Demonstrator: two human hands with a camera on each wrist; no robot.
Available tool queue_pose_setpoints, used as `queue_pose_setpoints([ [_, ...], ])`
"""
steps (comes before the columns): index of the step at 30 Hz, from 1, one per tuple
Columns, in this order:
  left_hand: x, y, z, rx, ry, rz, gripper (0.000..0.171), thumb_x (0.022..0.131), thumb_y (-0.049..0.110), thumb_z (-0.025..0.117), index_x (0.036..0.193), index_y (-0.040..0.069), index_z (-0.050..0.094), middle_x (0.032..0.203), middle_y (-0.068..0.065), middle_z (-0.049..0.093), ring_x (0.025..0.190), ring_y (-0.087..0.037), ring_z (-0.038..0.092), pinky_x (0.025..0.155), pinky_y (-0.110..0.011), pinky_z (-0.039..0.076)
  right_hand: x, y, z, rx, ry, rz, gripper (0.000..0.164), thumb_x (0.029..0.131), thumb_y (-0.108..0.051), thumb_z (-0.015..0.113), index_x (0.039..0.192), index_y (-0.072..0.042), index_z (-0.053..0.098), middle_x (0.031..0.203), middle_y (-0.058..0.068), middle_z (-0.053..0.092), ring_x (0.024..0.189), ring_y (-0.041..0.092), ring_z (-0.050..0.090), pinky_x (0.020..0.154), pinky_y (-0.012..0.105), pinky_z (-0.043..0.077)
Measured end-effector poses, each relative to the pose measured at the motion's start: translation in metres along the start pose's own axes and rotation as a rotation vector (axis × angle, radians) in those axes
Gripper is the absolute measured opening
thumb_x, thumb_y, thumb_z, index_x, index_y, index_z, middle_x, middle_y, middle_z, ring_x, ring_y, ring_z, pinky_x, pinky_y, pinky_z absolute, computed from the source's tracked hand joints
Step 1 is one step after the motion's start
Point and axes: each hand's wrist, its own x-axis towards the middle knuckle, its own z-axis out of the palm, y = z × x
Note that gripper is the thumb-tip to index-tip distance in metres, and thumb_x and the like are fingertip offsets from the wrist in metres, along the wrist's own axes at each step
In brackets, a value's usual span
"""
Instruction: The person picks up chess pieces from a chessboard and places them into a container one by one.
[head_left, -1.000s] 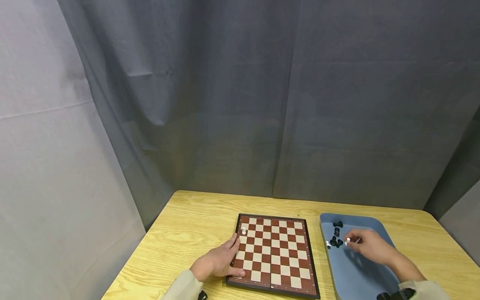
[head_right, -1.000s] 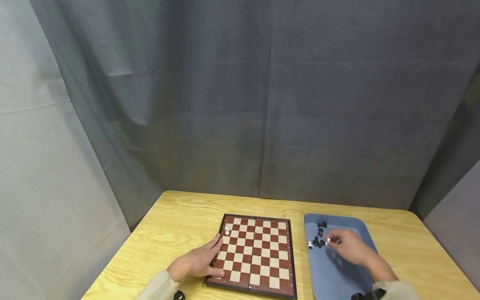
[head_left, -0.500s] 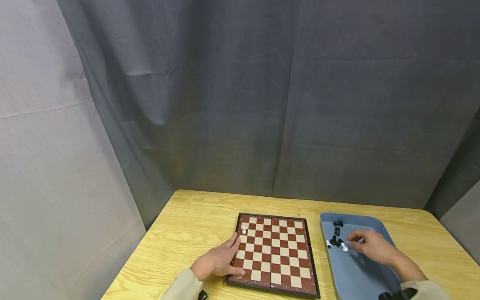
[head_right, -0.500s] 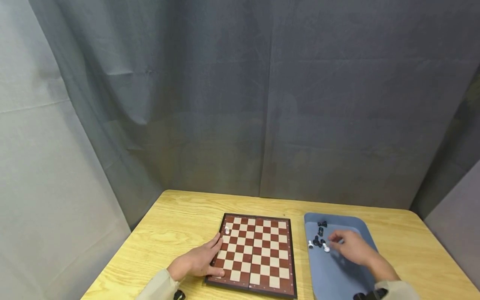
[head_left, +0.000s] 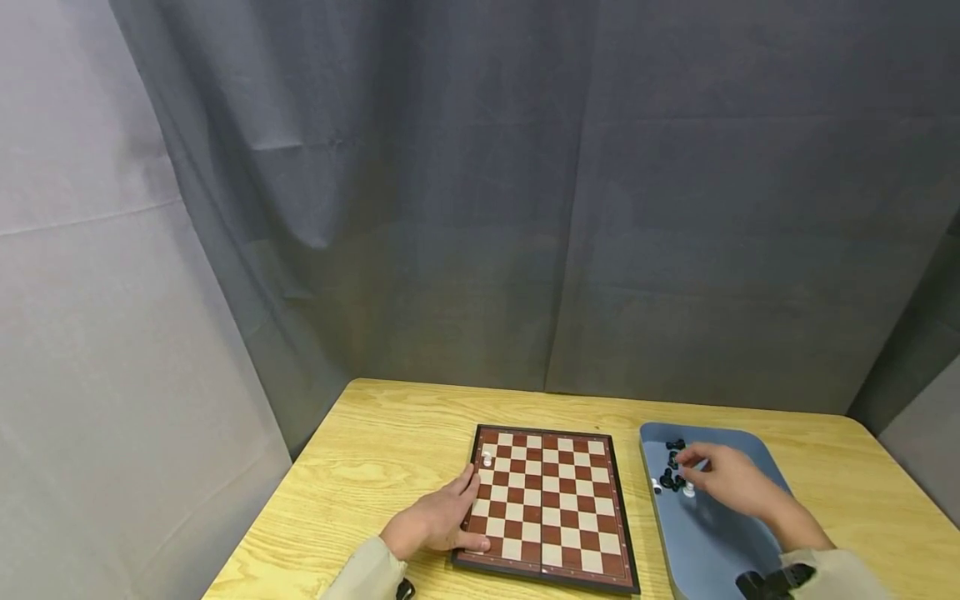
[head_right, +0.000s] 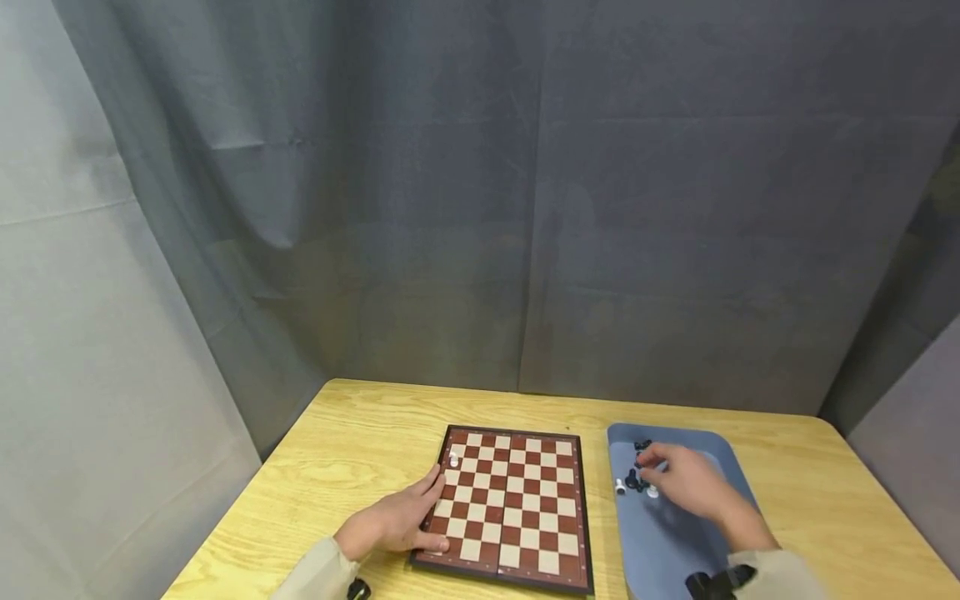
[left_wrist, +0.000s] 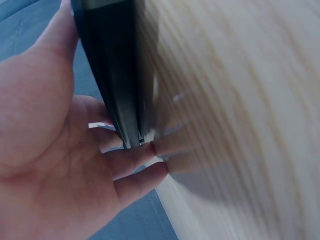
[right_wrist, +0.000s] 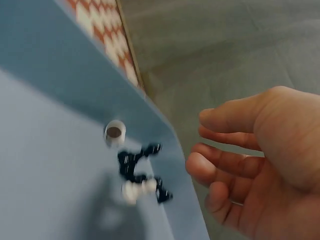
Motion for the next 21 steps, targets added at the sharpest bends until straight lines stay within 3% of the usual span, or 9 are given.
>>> queue_pose_setpoints([
  [11,-0.001,0.001,-0.001,-0.006,-0.005,-0.001,0.101,0.080,0.066,0.055,0.152,0.007,0.016,0.158,-0.013,0.006,0.139,-0.027,0.026,0.104,-0.036,0.036,0.017,-0.039,0.022,0.098,0.036,-0.097,0.022,0.091,-0.016,0.064,0.109,-0.003,0.065,0.097,0.004,0.064,0.080,0.018,0.058,0.057,0.031,0.048],
  [21,-0.001,0.001,0.001,-0.003,0.000,-0.006,0.102,0.080,0.067,0.054,0.152,0.007,0.016,0.158,-0.013,0.006,0.138,-0.028,0.026,0.104,-0.036,0.036,0.033,-0.072,0.050,0.089,0.049,-0.203,0.021,0.091,-0.012,0.064,0.109,-0.001,0.066,0.096,0.004,0.063,0.082,0.017,0.058,0.064,0.033,0.049],
])
